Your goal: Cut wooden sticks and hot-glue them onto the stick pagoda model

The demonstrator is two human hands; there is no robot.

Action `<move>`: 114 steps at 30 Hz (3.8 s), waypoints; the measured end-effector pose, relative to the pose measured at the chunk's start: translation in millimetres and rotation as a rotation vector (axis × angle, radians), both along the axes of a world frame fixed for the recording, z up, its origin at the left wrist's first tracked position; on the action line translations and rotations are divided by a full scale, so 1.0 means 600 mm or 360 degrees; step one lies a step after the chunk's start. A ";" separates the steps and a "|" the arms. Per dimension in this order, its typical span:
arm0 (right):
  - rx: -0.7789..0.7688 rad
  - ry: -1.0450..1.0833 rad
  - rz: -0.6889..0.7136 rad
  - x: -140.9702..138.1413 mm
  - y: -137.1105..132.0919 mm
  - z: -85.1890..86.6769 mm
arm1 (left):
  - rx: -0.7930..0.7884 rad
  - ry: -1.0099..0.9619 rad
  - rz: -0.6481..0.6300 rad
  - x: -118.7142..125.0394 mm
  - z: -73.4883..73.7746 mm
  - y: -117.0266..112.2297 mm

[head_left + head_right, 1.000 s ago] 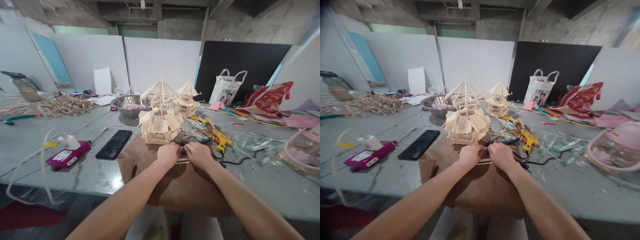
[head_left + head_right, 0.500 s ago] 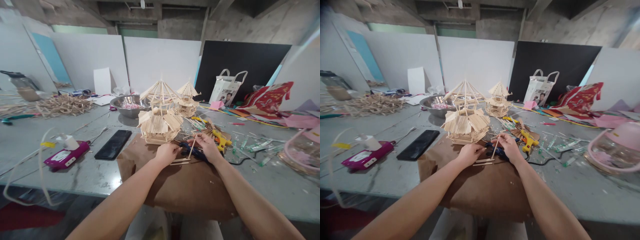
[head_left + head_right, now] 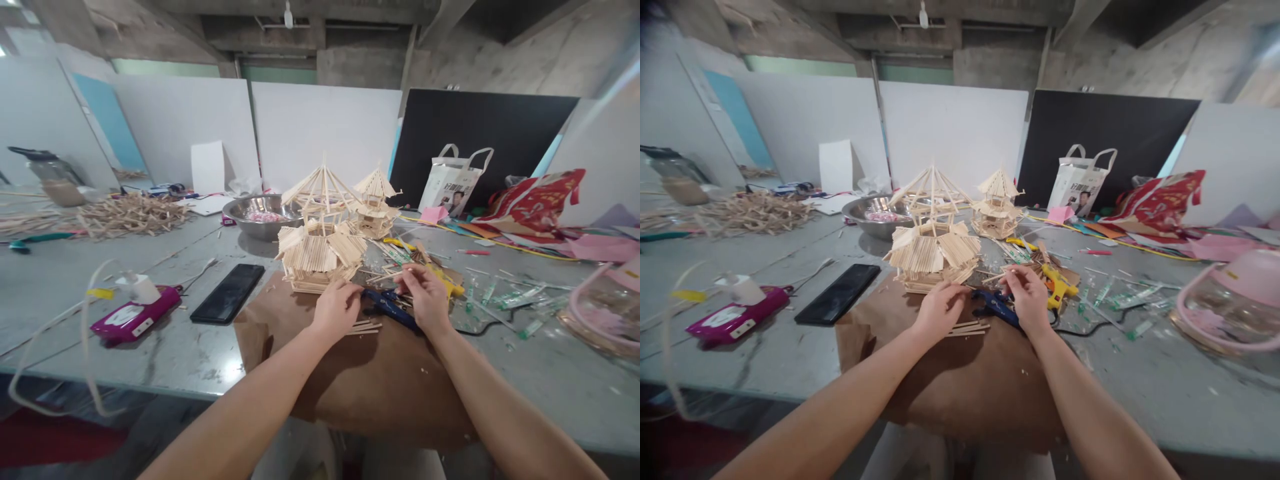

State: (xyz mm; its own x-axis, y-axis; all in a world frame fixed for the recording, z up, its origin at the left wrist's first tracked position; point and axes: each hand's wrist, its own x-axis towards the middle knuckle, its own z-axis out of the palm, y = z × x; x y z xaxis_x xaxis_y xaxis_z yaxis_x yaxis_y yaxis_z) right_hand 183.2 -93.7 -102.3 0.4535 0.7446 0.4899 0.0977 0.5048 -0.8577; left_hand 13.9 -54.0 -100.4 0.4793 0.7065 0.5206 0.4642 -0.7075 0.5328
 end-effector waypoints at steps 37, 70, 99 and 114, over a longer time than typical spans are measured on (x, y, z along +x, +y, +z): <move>-0.0537 0.0062 0.0934 -0.010 -0.013 0.003 | -0.0578 -0.1182 0.0152 -0.090 0.148 0.044; -0.0638 -0.0139 0.0889 -0.011 -0.010 0.001 | -0.1189 -0.0792 -0.0024 -0.121 0.211 0.148; -0.0691 -0.0173 0.0876 -0.017 -0.014 0.004 | -0.1572 -0.0897 -0.0237 -0.115 0.214 0.151; -0.0718 -0.0231 0.0899 -0.014 -0.012 0.000 | -0.1595 -0.0900 -0.0223 -0.113 0.217 0.148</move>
State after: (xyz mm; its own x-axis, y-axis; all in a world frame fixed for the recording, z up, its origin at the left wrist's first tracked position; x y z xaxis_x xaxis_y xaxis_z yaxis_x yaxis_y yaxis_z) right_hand 174.6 -100.7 -102.1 -0.1052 0.9887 0.1069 0.0555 0.1132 -0.9920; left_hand -53.6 34.8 29.9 0.4633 0.8828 -0.0774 -0.0685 0.1228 0.9901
